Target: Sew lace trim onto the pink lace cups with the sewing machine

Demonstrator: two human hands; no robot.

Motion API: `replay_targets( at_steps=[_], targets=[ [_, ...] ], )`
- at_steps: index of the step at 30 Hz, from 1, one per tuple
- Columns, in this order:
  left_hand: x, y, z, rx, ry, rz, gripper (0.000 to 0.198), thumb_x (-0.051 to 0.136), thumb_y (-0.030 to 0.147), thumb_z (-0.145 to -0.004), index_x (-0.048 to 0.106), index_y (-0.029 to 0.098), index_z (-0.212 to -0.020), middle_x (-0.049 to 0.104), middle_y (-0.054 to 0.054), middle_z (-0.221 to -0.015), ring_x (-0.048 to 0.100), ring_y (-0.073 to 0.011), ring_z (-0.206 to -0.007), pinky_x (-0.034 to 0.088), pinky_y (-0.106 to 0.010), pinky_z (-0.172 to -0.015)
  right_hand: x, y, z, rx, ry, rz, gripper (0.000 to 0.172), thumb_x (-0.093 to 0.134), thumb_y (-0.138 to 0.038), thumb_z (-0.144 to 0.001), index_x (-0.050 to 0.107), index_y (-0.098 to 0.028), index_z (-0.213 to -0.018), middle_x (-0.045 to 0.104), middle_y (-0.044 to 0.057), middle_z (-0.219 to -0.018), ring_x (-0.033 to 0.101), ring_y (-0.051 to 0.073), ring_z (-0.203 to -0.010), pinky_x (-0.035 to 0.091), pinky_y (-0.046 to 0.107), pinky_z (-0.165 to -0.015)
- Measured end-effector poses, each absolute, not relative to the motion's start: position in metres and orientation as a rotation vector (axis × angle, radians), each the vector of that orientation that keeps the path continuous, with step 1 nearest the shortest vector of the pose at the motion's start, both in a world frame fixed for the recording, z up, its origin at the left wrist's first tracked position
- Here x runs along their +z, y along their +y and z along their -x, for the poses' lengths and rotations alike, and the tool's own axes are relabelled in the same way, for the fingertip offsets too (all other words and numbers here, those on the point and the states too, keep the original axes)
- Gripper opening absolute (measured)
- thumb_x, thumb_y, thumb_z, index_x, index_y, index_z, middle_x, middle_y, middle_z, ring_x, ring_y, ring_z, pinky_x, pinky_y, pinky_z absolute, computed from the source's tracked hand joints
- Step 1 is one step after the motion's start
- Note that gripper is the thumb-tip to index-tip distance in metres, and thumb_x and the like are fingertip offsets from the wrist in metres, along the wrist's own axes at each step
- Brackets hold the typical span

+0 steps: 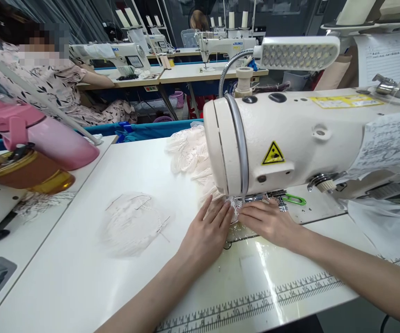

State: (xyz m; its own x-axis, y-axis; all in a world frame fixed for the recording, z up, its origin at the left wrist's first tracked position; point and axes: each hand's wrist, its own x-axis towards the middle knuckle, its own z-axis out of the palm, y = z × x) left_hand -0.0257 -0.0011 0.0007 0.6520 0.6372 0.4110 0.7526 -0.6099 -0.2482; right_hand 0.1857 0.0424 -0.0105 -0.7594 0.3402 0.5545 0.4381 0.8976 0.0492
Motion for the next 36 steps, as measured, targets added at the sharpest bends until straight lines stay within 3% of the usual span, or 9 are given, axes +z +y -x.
replay_targets(
  at_steps=[5, 17, 21, 25, 30, 36],
  targets=[
    [-0.001, -0.005, 0.019, -0.395, -1.138, 2.418, 0.037, 0.043, 0.010, -0.087, 0.060, 0.002, -0.119, 0.062, -0.017, -0.122, 0.057, -0.0314, -0.117, 0.042, -0.052, -0.104, -0.012, 0.043, -0.188, -0.150, -2.533, 0.619, 0.025, 0.046, -0.004, -0.093, 0.064, -0.017, -0.106, 0.066, 0.004, -0.107, 0.058, 0.016, -0.097, 0.044, 0.032, -0.085],
    [-0.002, -0.008, 0.010, -0.422, -1.216, 2.346, 0.035, 0.045, 0.018, -0.090, 0.060, 0.003, -0.118, 0.063, -0.017, -0.121, 0.058, -0.0311, -0.115, 0.042, -0.052, -0.104, -0.006, 0.044, -0.187, -0.280, -2.421, 0.740, 0.025, 0.045, -0.005, -0.094, 0.065, -0.019, -0.097, 0.068, -0.003, -0.099, 0.059, 0.013, -0.078, 0.041, 0.029, -0.067],
    [-0.003, -0.008, 0.009, -0.436, -1.219, 2.341, 0.036, 0.045, 0.021, -0.091, 0.061, 0.003, -0.118, 0.064, -0.017, -0.120, 0.058, -0.0298, -0.115, 0.045, -0.047, -0.102, -0.008, 0.043, -0.190, -0.383, -2.421, 0.845, 0.019, 0.051, -0.011, -0.093, 0.066, -0.023, -0.098, 0.068, -0.004, -0.097, 0.058, 0.015, -0.069, 0.042, 0.033, -0.066],
    [-0.003, -0.008, 0.010, -0.447, -1.213, 2.357, 0.037, 0.046, 0.025, -0.093, 0.059, 0.006, -0.121, 0.065, -0.017, -0.118, 0.060, -0.0282, -0.113, 0.048, -0.043, -0.100, -0.013, 0.043, -0.191, -0.472, -2.333, 0.899, 0.026, 0.046, -0.011, -0.092, 0.068, -0.024, -0.098, 0.067, 0.001, -0.084, 0.058, 0.021, -0.072, 0.045, 0.037, -0.070],
    [0.000, -0.008, 0.009, -0.444, -1.269, 2.370, 0.037, 0.047, 0.029, -0.093, 0.059, 0.011, -0.122, 0.064, -0.015, -0.120, 0.059, -0.0272, -0.114, 0.048, -0.041, -0.098, -0.004, 0.045, -0.188, -0.227, -2.372, 0.903, 0.036, 0.039, -0.008, -0.090, 0.068, -0.027, -0.098, 0.068, 0.000, -0.087, 0.058, 0.019, -0.073, 0.050, 0.036, -0.072],
    [0.002, -0.006, 0.008, -0.456, -1.397, 2.424, 0.039, 0.045, 0.035, -0.093, 0.057, 0.017, -0.125, 0.059, -0.013, -0.125, 0.055, -0.0274, -0.117, 0.044, -0.045, -0.101, 0.007, 0.046, -0.185, 0.116, -2.320, 0.941, 0.028, 0.044, -0.020, -0.094, 0.069, -0.029, -0.100, 0.067, 0.000, -0.090, 0.060, 0.020, -0.080, 0.052, 0.034, -0.076]
  ],
)
